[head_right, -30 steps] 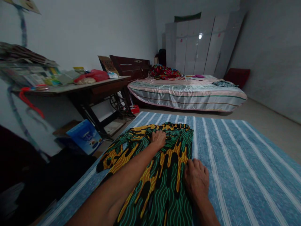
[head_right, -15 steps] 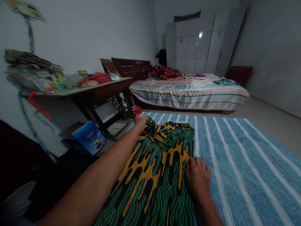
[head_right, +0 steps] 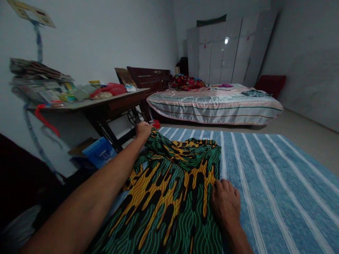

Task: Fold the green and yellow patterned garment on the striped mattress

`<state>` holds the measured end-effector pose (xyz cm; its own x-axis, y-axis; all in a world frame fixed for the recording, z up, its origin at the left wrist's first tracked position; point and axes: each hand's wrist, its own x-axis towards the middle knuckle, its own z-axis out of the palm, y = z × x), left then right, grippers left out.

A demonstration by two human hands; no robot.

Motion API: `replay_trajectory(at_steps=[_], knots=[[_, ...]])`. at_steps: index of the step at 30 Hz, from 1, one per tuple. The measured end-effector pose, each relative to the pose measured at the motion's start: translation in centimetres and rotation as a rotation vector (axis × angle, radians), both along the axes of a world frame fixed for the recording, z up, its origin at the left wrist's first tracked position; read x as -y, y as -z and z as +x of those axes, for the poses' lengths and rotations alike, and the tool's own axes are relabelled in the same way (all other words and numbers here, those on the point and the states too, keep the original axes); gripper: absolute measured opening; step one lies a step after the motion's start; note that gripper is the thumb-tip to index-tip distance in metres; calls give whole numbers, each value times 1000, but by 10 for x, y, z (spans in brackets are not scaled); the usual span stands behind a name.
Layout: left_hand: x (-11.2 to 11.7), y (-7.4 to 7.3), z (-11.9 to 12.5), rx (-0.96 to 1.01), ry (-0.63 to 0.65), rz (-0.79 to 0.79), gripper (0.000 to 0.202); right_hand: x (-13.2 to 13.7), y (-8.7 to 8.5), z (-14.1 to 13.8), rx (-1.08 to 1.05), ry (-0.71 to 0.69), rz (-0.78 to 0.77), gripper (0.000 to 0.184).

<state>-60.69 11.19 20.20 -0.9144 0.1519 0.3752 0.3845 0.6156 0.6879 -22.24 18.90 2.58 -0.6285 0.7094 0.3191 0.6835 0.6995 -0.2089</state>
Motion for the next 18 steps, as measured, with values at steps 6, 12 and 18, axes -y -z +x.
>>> replay_trajectory(at_steps=[6, 12, 18], knots=[[9, 7, -7, -67, 39, -74, 10, 0, 5, 0, -4, 0, 47, 27], [11, 40, -23, 58, -21, -36, 16, -1, 16, 1, -4, -1, 90, 35], [13, 79, -41, 277, 5, 64, 24, -4, 26, 4, -7, -5, 133, 39]])
